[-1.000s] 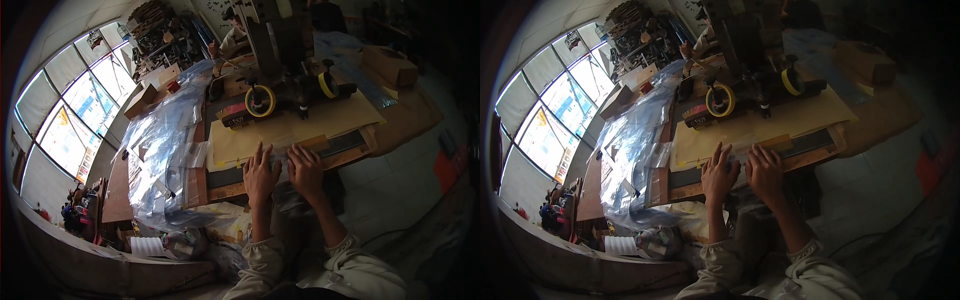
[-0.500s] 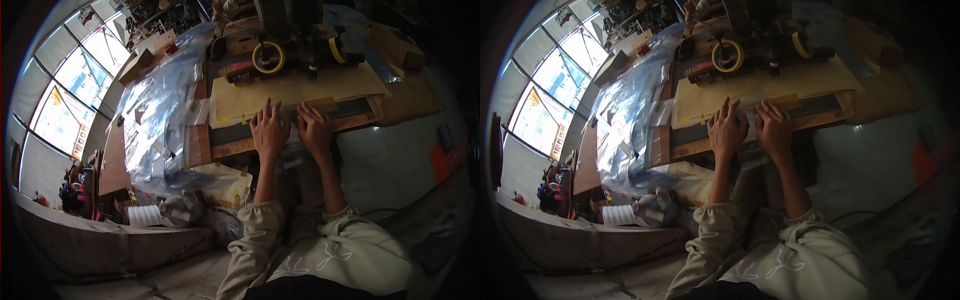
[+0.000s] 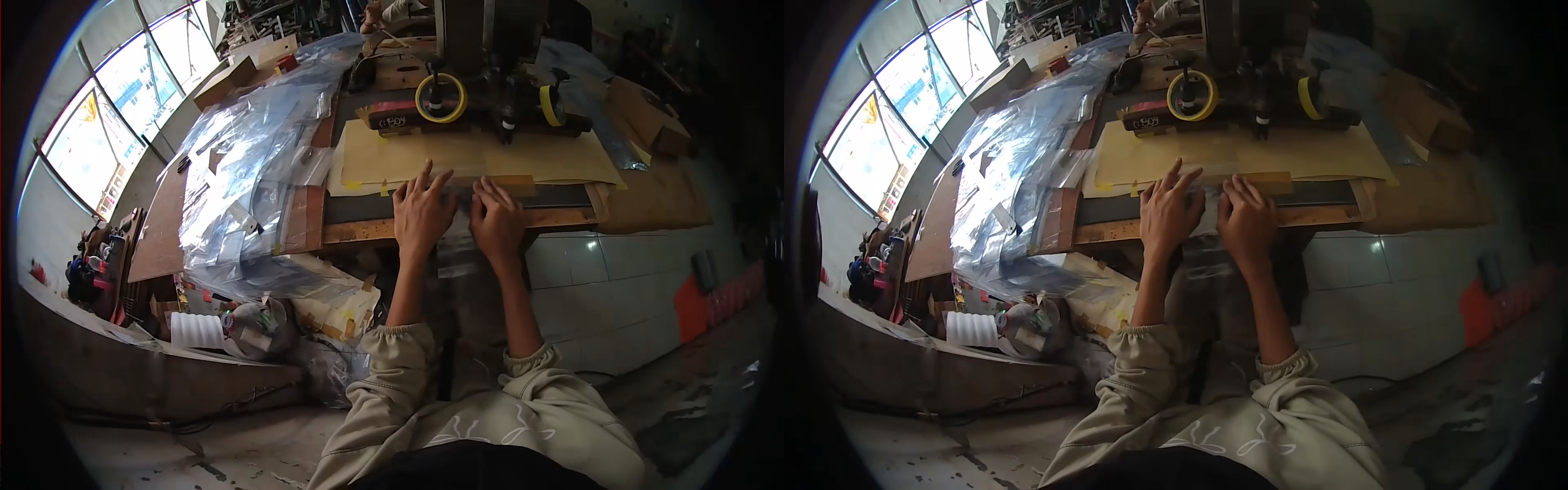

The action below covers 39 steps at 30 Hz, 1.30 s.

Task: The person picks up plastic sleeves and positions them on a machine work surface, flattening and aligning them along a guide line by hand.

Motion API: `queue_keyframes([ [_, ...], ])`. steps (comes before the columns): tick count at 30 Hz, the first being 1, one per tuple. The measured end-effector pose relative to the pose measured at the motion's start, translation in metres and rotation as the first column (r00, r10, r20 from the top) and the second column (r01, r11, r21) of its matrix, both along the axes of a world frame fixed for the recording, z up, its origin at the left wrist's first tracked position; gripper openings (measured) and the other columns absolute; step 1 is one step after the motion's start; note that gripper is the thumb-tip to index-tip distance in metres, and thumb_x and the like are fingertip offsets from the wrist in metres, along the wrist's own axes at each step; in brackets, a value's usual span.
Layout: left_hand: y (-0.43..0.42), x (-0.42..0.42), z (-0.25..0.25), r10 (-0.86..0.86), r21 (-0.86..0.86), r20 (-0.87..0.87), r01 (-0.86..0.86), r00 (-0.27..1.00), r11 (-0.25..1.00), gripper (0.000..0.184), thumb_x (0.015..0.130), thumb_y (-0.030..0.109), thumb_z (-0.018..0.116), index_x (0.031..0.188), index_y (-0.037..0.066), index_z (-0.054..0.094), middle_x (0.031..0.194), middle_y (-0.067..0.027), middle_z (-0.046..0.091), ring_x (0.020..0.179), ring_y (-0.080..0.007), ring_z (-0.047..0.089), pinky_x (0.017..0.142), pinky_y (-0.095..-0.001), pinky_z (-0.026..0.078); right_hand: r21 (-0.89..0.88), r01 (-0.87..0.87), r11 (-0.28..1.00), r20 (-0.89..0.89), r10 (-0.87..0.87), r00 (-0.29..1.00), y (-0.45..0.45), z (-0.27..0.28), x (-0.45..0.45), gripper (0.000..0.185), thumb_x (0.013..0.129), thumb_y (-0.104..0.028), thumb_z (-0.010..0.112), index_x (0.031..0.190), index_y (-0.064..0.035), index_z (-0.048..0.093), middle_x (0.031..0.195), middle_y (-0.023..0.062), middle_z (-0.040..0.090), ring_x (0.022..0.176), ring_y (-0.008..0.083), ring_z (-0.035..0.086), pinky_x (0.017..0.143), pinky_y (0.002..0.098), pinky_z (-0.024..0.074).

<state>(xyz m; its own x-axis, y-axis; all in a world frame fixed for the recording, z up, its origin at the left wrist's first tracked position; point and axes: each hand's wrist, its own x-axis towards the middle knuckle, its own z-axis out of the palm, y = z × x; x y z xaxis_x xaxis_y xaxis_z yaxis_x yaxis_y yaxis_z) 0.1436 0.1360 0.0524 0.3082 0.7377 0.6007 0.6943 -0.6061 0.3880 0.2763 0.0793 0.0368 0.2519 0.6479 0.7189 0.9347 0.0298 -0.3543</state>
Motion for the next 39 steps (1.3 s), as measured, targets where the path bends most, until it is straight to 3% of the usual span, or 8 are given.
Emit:
queue_keyframes([
  [22,-0.0022,-0.0015,0.0038,-0.032,-0.027,-0.030,0.031,0.999,0.999,0.040,0.086,0.028,0.062,0.125,0.018,0.063,0.143,-0.0131,0.048,0.126,-0.0260,0.051,0.107,-0.0423,0.033,0.054,0.028,0.998,-0.051,-0.025,0.998,0.0000,-0.0019,-0.0030,0.024,0.085,-0.015,0.060,0.103,-0.0034,0.072,0.114,0.0105,0.069,0.114,0.0245,0.061,0.098,0.0394,0.0447],
  [25,-0.0024,-0.0018,0.0050,-0.022,-0.064,-0.044,0.019,0.999,0.998,0.040,0.087,0.031,0.061,0.125,0.022,0.063,0.145,-0.0099,0.046,0.128,-0.0276,0.050,0.108,-0.0424,0.033,0.056,0.024,0.998,-0.051,-0.022,0.998,-0.0007,-0.0011,-0.0031,0.024,0.086,-0.015,0.059,0.103,-0.0033,0.072,0.114,0.0105,0.069,0.114,0.0247,0.061,0.097,0.0396,0.0452],
  [31,-0.0011,-0.0019,0.0022,-0.062,-0.008,-0.009,0.062,0.998,0.998,0.037,0.087,0.026,0.062,0.123,0.017,0.064,0.140,-0.0047,0.053,0.133,-0.0226,0.046,0.109,-0.0407,0.033,0.054,0.022,0.998,-0.047,-0.019,0.999,-0.0005,-0.0009,-0.0030,0.024,0.086,-0.015,0.059,0.102,-0.0032,0.072,0.114,0.0106,0.069,0.113,0.0248,0.061,0.097,0.0395,0.0453],
  [39,-0.0021,-0.0025,0.0037,-0.113,-0.013,0.049,0.113,0.992,0.993,0.030,0.087,0.022,0.062,0.115,0.013,0.068,0.134,-0.0057,0.058,0.133,-0.0191,0.046,0.108,-0.0396,0.033,0.064,0.022,0.998,-0.035,-0.020,0.999,-0.0002,-0.0022,-0.0026,0.023,0.086,-0.016,0.059,0.102,-0.0041,0.073,0.114,0.0101,0.069,0.112,0.0244,0.061,0.097,0.0385,0.0453],
])
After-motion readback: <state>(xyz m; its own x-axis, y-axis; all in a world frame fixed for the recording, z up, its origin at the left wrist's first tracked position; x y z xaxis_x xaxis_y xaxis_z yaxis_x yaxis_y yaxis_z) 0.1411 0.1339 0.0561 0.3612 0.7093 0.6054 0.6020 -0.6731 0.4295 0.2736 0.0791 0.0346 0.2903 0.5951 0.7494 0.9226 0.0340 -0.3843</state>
